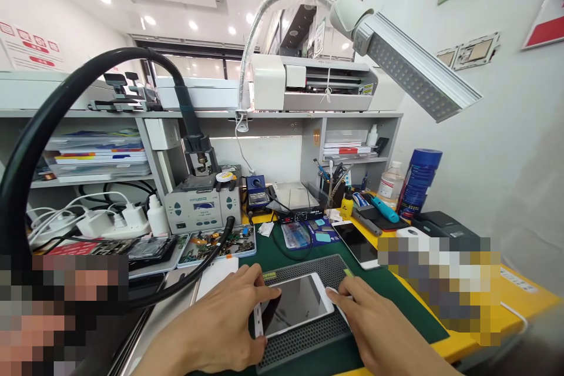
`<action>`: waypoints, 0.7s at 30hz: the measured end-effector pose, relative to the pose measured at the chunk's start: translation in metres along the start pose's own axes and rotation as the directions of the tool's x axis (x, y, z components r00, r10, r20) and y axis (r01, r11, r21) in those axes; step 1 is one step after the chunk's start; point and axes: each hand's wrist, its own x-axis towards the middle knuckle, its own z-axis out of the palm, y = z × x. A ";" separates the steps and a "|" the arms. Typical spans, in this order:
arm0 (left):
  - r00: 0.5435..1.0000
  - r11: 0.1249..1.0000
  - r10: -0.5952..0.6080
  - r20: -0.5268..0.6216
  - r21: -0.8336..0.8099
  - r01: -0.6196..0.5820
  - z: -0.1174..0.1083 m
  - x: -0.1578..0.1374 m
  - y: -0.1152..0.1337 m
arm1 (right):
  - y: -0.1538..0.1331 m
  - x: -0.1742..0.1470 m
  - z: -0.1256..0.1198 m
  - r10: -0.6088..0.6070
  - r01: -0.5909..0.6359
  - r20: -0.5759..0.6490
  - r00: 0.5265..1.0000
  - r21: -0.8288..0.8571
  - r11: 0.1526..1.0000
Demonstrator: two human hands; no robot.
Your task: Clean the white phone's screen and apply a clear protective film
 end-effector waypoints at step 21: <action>1.000 1.000 -0.020 0.004 -0.004 0.020 -0.004 -0.001 0.005 | 0.009 0.038 -0.024 -0.034 0.033 0.002 0.999 0.167 0.985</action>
